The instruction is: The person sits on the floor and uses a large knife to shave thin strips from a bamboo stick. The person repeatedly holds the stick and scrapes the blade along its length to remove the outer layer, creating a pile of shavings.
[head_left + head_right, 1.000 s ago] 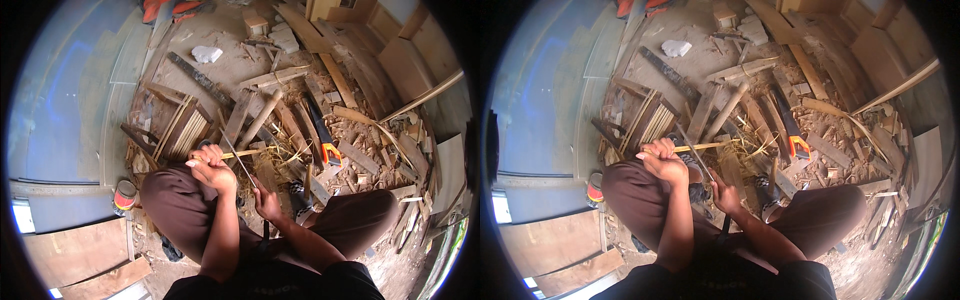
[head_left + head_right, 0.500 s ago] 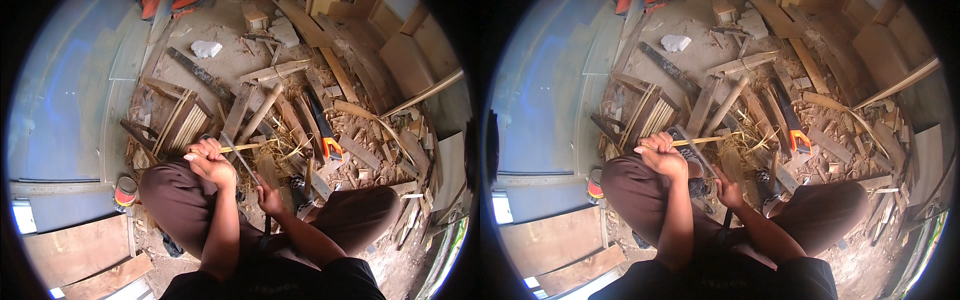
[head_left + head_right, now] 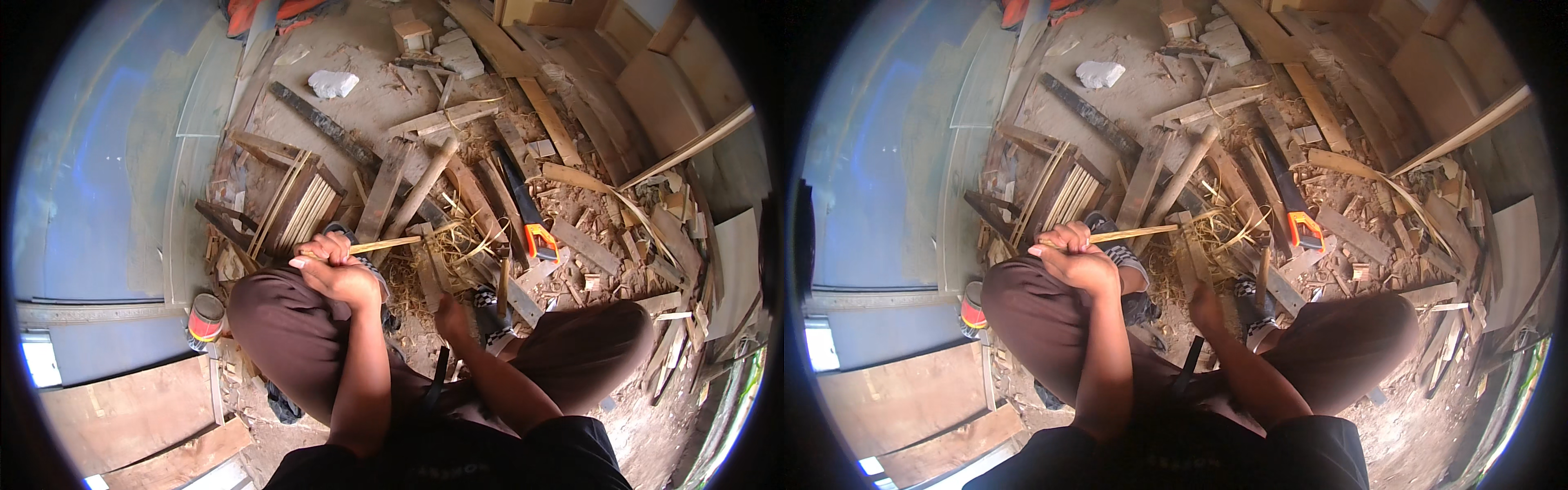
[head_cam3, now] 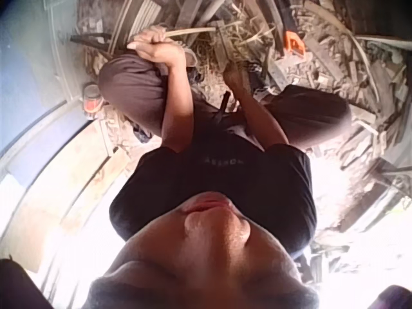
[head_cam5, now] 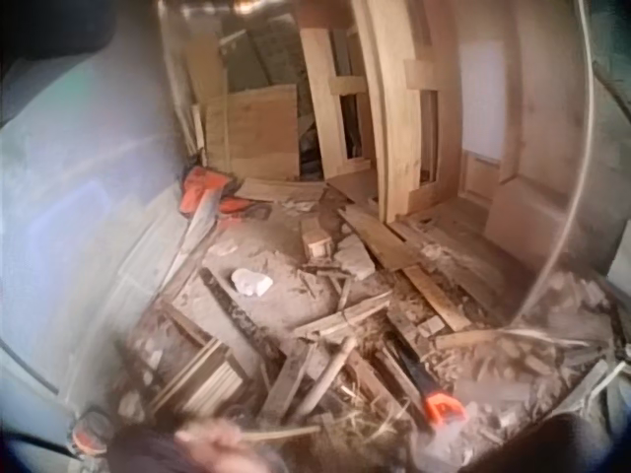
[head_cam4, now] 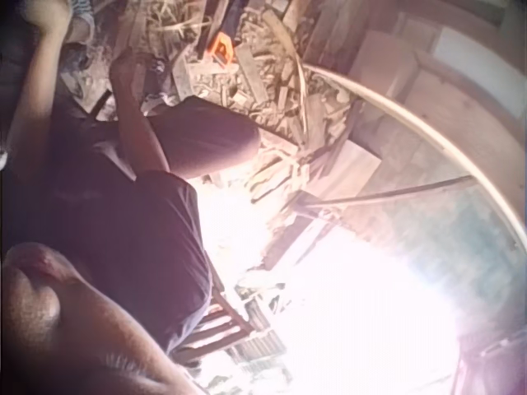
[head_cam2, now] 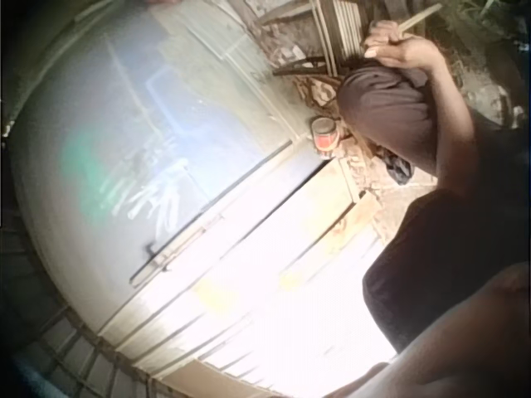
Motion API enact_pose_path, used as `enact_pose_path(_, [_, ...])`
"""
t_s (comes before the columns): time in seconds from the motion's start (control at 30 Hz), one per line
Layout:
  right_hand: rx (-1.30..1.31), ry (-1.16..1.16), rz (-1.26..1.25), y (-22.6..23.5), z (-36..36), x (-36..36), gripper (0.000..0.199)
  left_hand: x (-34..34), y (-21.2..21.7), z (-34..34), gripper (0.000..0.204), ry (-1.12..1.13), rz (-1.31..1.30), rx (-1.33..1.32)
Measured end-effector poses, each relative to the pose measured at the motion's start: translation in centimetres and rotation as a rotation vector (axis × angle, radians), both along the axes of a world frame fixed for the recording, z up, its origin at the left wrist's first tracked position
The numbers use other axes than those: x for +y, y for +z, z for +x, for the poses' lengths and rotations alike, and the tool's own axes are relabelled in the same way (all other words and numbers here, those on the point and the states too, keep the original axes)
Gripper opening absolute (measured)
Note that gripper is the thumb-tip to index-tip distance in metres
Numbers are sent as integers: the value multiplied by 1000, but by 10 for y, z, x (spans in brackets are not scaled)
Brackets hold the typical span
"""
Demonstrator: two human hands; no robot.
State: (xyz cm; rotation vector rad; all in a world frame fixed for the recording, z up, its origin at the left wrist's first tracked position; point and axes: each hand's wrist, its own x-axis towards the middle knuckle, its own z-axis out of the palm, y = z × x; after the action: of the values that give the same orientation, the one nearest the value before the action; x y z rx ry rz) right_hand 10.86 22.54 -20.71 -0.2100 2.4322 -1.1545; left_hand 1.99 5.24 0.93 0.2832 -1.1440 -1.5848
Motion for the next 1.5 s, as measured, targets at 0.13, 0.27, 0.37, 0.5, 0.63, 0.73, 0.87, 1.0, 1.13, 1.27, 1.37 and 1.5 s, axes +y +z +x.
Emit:
enact_pose_path(0.13, [-30, -2, 26, 18, -15, -1, 41, 2, -2, 0, 51, -27, -45, 3])
enact_pose_path(0.27, [176, 25, -283, 85, -8, -24, 37, 1, -7, 2, 50, -48, -56, 18])
enact_pose_path(0.37, [10, 76, -40, 32, -1, -10, 37, 4, -4, -2, 50, -39, -4, 18])
enact_pose_path(0.5, [-61, -25, 94, -8, -17, 9, 37, 3, -3, -2, 50, -49, -10, 12])
enact_pose_path(0.63, [-35, 86, -103, 76, -14, -28, 43, -1, -10, 4, 50, -32, -47, 10])
enact_pose_path(0.73, [102, 41, -398, 78, -5, -27, 46, -2, -8, 2, 50, -27, -14, 7])
enact_pose_path(0.87, [-103, -94, -32, -22, -6, -4, 54, -9, -3, 2, 50, 4, 27, 16])
enact_pose_path(1.0, [-116, -113, -126, -16, -14, -7, 49, -3, -6, 1, 51, -12, -25, 15])
enact_pose_path(1.13, [-136, -86, -230, 47, -19, -24, 45, -1, -7, 3, 48, -53, -2, 27])
enact_pose_path(1.27, [-329, -98, -410, 63, -31, -18, 46, -3, -7, 9, 46, -151, -102, 16])
enact_pose_path(1.37, [-568, -196, -475, 57, -32, -13, 47, -5, -2, 10, 41, -164, 45, 89])
enact_pose_path(1.5, [-417, -264, -475, 46, -32, -17, 42, -17, -8, 16, 41, -442, 105, 177])
